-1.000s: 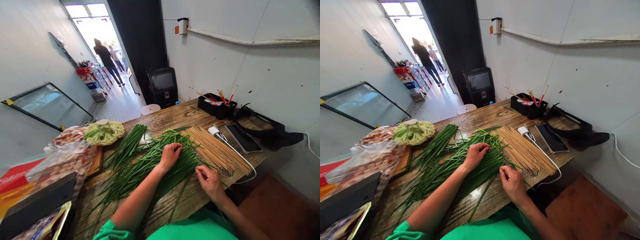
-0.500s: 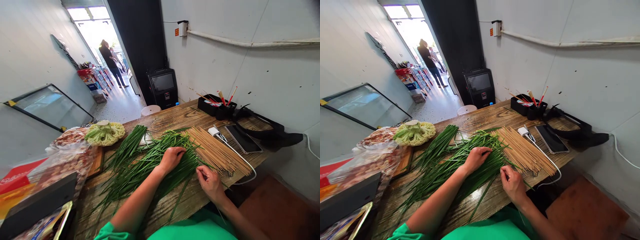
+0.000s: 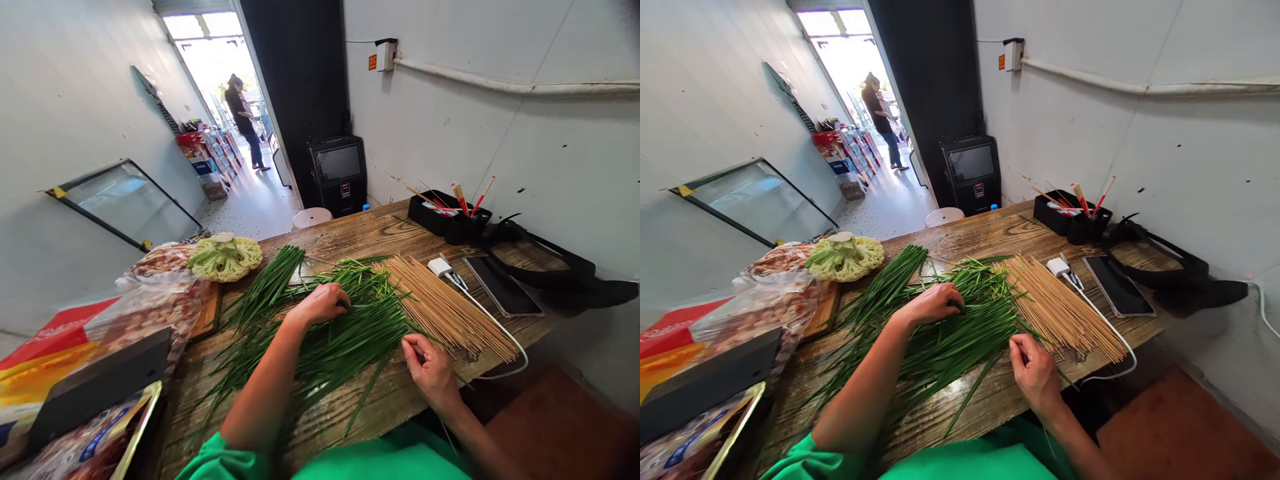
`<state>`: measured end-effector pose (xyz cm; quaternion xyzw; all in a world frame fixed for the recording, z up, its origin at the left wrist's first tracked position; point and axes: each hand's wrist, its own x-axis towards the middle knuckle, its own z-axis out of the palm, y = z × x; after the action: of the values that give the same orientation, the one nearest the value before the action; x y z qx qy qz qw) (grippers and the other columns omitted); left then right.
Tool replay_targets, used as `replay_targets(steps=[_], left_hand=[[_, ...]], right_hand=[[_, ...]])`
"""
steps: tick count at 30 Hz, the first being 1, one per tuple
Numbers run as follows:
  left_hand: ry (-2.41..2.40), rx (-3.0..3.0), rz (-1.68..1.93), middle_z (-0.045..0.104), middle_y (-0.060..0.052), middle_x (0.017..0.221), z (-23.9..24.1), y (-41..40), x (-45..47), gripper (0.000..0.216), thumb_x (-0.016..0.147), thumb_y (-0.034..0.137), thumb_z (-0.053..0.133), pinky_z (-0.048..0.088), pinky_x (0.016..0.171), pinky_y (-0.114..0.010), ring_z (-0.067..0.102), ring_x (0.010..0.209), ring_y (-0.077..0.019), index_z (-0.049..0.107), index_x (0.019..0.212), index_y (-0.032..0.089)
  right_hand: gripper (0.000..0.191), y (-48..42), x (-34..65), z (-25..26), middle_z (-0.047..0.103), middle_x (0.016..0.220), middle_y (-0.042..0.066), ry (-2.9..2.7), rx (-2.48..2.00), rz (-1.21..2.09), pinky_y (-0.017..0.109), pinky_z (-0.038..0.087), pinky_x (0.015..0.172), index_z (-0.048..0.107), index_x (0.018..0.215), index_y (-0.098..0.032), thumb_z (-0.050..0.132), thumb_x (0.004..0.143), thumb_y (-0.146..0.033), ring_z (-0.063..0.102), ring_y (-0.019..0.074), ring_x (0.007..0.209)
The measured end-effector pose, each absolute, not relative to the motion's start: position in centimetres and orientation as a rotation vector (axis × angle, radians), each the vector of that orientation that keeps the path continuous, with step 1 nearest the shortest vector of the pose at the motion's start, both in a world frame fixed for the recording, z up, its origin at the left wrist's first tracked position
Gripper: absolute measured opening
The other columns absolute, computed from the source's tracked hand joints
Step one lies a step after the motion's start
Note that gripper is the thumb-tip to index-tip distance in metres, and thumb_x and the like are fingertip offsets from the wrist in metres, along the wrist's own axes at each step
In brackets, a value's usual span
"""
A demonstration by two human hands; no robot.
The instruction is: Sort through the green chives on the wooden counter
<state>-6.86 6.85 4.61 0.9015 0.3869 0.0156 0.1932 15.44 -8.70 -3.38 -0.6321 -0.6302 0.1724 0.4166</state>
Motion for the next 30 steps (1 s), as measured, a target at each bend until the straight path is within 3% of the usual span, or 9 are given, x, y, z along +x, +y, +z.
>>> replay_targets(steps=[7,11,14,17,21,23,26,30], left_hand=[[1.42,2.441,0.142,0.069,-0.002,0.08,6.3,7.8,-9.7,0.02,0.074,0.029,0.059,0.04,0.067,-0.021,0.058,0.074,-0.0144,0.074,0.086,0.023],[1.596,2.431,0.098,0.069,-0.003,0.081,6.6,8.1,-12.1,0.015,0.067,0.025,0.062,0.039,0.067,-0.023,0.058,0.077,-0.0168,0.074,0.074,0.021],[1.66,2.298,0.049,0.068,-0.003,0.07,6.7,8.1,-13.9,0.014,0.064,0.023,0.061,0.037,0.059,-0.022,0.057,0.066,-0.0154,0.074,0.07,0.02],[1.763,2.182,0.086,0.067,-0.002,0.063,7.7,8.0,-15.5,0.016,0.066,0.022,0.059,0.035,0.054,-0.023,0.055,0.057,-0.0144,0.074,0.07,0.019],[1.938,2.147,0.484,0.068,-0.003,0.068,9.7,7.3,-16.1,0.026,0.074,0.032,0.054,0.036,0.056,-0.023,0.056,0.06,-0.0144,0.074,0.086,0.02],[1.9,2.118,0.745,0.065,-0.001,0.062,10.6,6.7,-15.4,0.031,0.076,0.036,0.052,0.035,0.052,-0.021,0.053,0.056,-0.0126,0.071,0.095,0.02],[1.648,1.962,1.017,0.061,0.0,0.057,11.8,5.6,-13.7,0.031,0.075,0.035,0.056,0.036,0.049,-0.019,0.051,0.051,-0.0098,0.068,0.094,0.014],[1.122,1.735,0.943,0.07,-0.008,0.086,12.7,4.1,-12.1,0.044,0.07,0.033,0.066,0.05,0.067,-0.025,0.064,0.075,-0.0157,0.061,0.107,0.011]], right_hand=[[0.022,-8.6,15.6,-3.4,0.068,0.068,0.003,-1.584,-1.562,0.451,0.022,0.049,0.051,0.059,0.084,-0.019,0.043,0.089,-0.034,0.066,0.0161,0.06],[0.022,-8.6,15.5,-3.4,0.068,0.068,0.003,-1.578,-1.567,0.45,0.022,0.049,0.051,0.059,0.083,-0.019,0.043,0.089,-0.034,0.066,0.0161,0.059],[0.023,-8.6,15.5,-3.3,0.068,0.067,0.003,-1.574,-1.581,0.437,0.023,0.049,0.05,0.059,0.082,-0.019,0.043,0.089,-0.034,0.066,0.0163,0.059],[0.022,-8.5,15.5,-3.2,0.068,0.067,0.003,-1.57,-1.574,0.432,0.023,0.051,0.053,0.059,0.083,-0.019,0.044,0.088,-0.034,0.067,0.0163,0.061],[0.021,-8.5,15.5,-3.1,0.067,0.066,0.002,-1.561,-1.566,0.452,0.023,0.051,0.055,0.059,0.083,-0.019,0.045,0.088,-0.033,0.067,0.016,0.061],[0.021,-8.6,15.5,-3.0,0.067,0.067,0.003,-1.557,-1.565,0.455,0.022,0.051,0.054,0.059,0.082,-0.019,0.045,0.088,-0.034,0.066,0.0158,0.061],[0.022,-8.6,15.5,-3.1,0.067,0.069,0.003,-1.556,-1.564,0.446,0.022,0.051,0.055,0.06,0.082,-0.019,0.045,0.088,-0.034,0.066,0.0159,0.062],[0.022,-8.6,15.5,-3.1,0.067,0.068,0.003,-1.566,-1.567,0.442,0.022,0.051,0.055,0.06,0.082,-0.019,0.045,0.088,-0.034,0.066,0.0158,0.062]])
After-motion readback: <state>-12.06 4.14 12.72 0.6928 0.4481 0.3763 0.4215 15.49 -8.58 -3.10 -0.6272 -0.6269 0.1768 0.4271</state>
